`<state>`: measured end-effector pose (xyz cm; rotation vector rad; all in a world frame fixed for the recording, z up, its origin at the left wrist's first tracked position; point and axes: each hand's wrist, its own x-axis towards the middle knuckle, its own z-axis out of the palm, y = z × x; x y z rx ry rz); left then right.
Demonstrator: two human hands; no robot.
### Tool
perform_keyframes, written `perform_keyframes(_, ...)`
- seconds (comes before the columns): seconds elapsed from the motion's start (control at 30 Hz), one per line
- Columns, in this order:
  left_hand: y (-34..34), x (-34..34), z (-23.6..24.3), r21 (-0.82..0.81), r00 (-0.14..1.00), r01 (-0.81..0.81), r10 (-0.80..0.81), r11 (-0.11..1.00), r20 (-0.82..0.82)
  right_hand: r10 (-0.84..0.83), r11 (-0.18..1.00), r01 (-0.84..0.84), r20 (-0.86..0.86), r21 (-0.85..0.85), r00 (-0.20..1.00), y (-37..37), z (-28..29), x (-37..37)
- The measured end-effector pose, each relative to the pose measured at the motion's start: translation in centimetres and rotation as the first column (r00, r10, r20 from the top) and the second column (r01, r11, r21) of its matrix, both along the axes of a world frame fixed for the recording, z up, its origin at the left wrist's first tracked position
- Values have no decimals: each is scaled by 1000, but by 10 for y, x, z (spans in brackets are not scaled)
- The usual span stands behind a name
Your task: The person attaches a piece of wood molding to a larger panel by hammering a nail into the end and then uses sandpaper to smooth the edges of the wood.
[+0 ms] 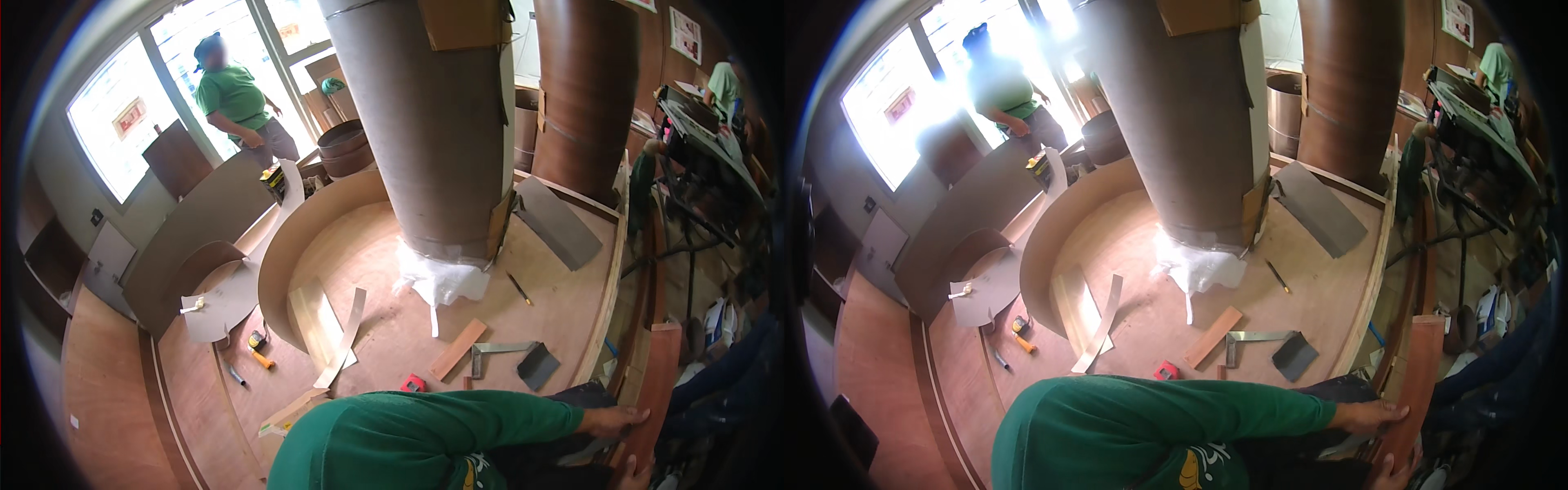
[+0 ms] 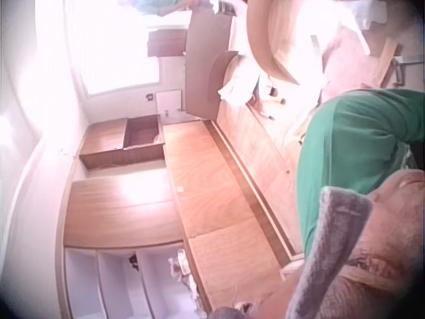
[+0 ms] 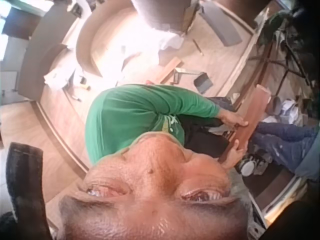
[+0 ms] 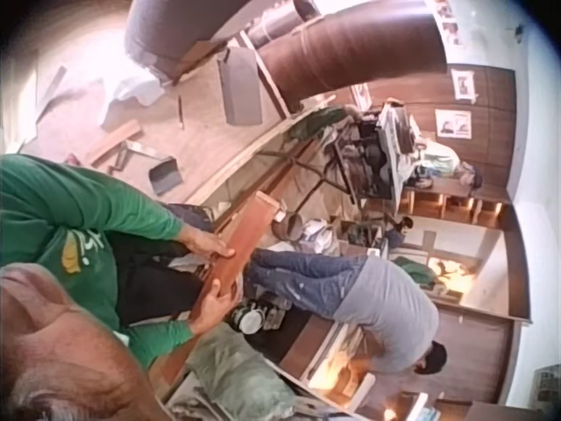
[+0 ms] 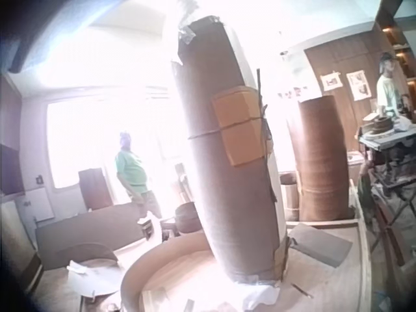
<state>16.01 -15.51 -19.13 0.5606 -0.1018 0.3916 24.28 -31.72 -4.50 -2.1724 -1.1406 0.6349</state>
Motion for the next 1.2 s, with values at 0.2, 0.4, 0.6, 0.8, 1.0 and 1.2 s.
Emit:
perform_keyframes(0.2,4,1,-6,11,998,-43,44,999,-51,13,948,25,-116,318,993,3,-44,14)
perform_keyframes(0.4,16,-8,10,128,958,8,29,992,-286,-180,981,160,201,113,963,0,-34,22)
perform_keyframes(0.6,8,-6,19,90,955,-26,51,996,-292,-197,976,181,138,117,971,-1,-21,13)
perform_keyframes(0.8,9,-9,18,82,957,-30,53,996,-285,-172,984,178,185,-16,968,5,-26,20)
perform_keyframes(1.0,11,-8,20,67,957,-23,41,997,-289,-171,985,171,160,18,972,7,-32,26)
perform_keyframes(1.2,9,-7,24,67,958,-30,47,997,-281,-165,985,171,198,-13,966,6,-40,33)
